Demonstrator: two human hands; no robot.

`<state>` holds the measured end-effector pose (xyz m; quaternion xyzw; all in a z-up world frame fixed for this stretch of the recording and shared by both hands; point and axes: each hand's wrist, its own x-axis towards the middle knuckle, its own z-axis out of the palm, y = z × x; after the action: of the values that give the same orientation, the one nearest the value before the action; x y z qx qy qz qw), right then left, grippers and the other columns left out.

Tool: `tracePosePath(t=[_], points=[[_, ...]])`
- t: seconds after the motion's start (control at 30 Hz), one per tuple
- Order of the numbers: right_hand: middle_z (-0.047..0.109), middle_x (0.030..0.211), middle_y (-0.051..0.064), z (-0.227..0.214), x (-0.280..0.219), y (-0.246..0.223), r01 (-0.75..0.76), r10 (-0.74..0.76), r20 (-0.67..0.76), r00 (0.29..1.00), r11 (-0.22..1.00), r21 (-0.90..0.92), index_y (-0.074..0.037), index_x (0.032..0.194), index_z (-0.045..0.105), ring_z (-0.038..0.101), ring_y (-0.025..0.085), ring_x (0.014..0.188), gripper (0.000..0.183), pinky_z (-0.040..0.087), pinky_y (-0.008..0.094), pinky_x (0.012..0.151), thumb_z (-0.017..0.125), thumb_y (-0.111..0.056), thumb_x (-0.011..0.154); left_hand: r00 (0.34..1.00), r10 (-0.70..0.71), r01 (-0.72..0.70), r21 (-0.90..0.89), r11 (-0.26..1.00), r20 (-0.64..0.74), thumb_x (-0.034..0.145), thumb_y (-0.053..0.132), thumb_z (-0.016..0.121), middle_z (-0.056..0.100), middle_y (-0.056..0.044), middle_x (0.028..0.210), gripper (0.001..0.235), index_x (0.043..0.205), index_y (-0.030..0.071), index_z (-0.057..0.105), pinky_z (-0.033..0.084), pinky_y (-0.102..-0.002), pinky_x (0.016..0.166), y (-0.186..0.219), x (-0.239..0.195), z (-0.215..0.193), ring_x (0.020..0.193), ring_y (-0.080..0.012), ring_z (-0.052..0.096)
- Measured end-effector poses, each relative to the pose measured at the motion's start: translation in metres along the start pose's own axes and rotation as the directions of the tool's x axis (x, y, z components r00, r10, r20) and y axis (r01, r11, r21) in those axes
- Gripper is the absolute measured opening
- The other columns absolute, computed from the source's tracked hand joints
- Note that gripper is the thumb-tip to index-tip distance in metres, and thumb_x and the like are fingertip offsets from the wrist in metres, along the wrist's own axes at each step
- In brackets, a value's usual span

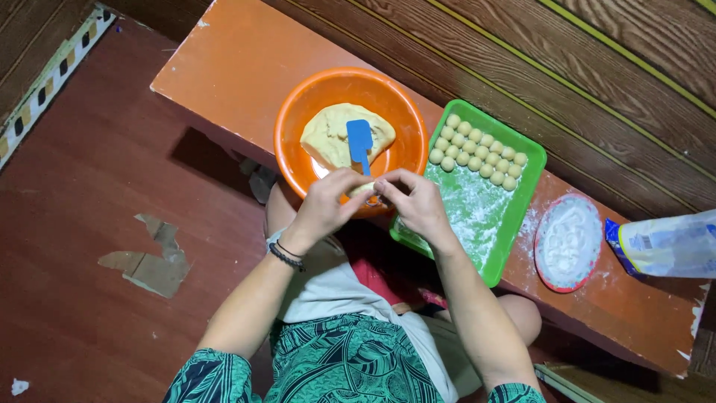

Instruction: The person sits on the floor and rolls small pieces of dough into balls using both hands. They place the finished dough balls onto a green tray and occasionally use a blue dough scraper to cut more dough from a larger mass in an orange bowl.

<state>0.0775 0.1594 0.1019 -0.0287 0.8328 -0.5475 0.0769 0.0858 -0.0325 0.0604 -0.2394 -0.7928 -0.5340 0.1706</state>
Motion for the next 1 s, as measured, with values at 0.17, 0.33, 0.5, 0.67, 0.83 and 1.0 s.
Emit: tracePosePath(t=[0.17,0.33,0.5,0.67,0.83,1.0], points=[[0.072,0.077,0.007,0.018,0.041,0.040,0.035,0.003,-0.153,0.988,0.968,0.248,-0.007,0.106,0.075,0.066,0.012,0.070,0.010,0.058,0.027,0.071,0.069,-0.011,0.099,0.766,-0.643,0.481,-0.682,0.551,0.020,0.098,0.013,0.068,0.073,-0.010,0.085,0.021,0.117,0.007,0.066,0.062,-0.028,0.072,-0.066,-0.006,0.001,0.074,-0.0172,0.074],[0.075,0.089,0.008,0.027,0.072,0.040,0.003,0.021,-0.219,0.975,0.994,0.112,-0.009,0.108,0.078,0.072,0.015,0.078,0.015,0.061,0.031,0.078,0.075,-0.009,0.093,0.698,-0.703,0.389,-0.896,0.214,0.135,0.103,0.011,0.056,0.067,-0.020,0.126,0.039,0.140,0.003,0.050,0.066,-0.030,0.079,-0.051,-0.004,-0.024,0.089,-0.0185,0.076],[0.071,0.087,0.012,0.057,0.108,0.050,0.066,-0.114,-0.217,0.969,0.974,-0.219,-0.011,0.124,0.066,0.072,0.023,0.081,0.033,0.057,0.042,0.083,0.069,-0.004,0.092,0.722,-0.673,0.323,-0.938,0.122,0.161,0.105,0.017,0.050,0.060,-0.004,0.091,0.024,0.121,0.003,0.061,0.058,-0.029,0.078,-0.086,-0.013,-0.017,0.082,-0.0130,0.066],[0.070,0.092,0.007,0.069,0.128,0.078,0.230,-0.332,-0.151,0.931,0.856,-0.464,-0.016,0.114,0.073,0.067,0.027,0.093,0.019,0.056,0.041,0.086,0.071,-0.026,0.098,0.729,-0.677,0.299,-0.936,0.184,0.100,0.109,0.030,0.046,0.029,0.003,0.062,0.038,0.080,0.007,0.051,0.035,-0.020,0.050,-0.058,0.001,-0.022,0.049,-0.0076,0.035],[0.062,0.096,0.006,0.067,0.122,0.078,0.266,-0.391,-0.080,0.917,0.748,-0.608,-0.010,0.115,0.078,0.060,0.024,0.098,0.019,0.055,0.037,0.084,0.067,-0.017,0.100,0.766,-0.635,0.288,-0.937,0.198,0.101,0.111,0.024,0.045,0.025,0.006,0.052,0.027,0.104,0.002,0.058,0.032,-0.020,0.036,-0.061,-0.005,-0.023,0.034,-0.0052,0.029],[0.055,0.113,0.020,0.060,0.108,0.063,0.278,-0.379,-0.018,0.925,0.709,-0.649,0.006,0.147,0.049,0.051,0.039,0.107,0.047,0.048,0.049,0.092,0.052,-0.009,0.103,0.720,-0.676,0.420,-0.874,0.244,0.157,0.103,0.014,0.057,0.063,-0.031,0.131,0.056,0.154,0.008,0.036,0.066,-0.027,0.055,-0.052,0.000,-0.022,0.065,-0.0191,0.075]])
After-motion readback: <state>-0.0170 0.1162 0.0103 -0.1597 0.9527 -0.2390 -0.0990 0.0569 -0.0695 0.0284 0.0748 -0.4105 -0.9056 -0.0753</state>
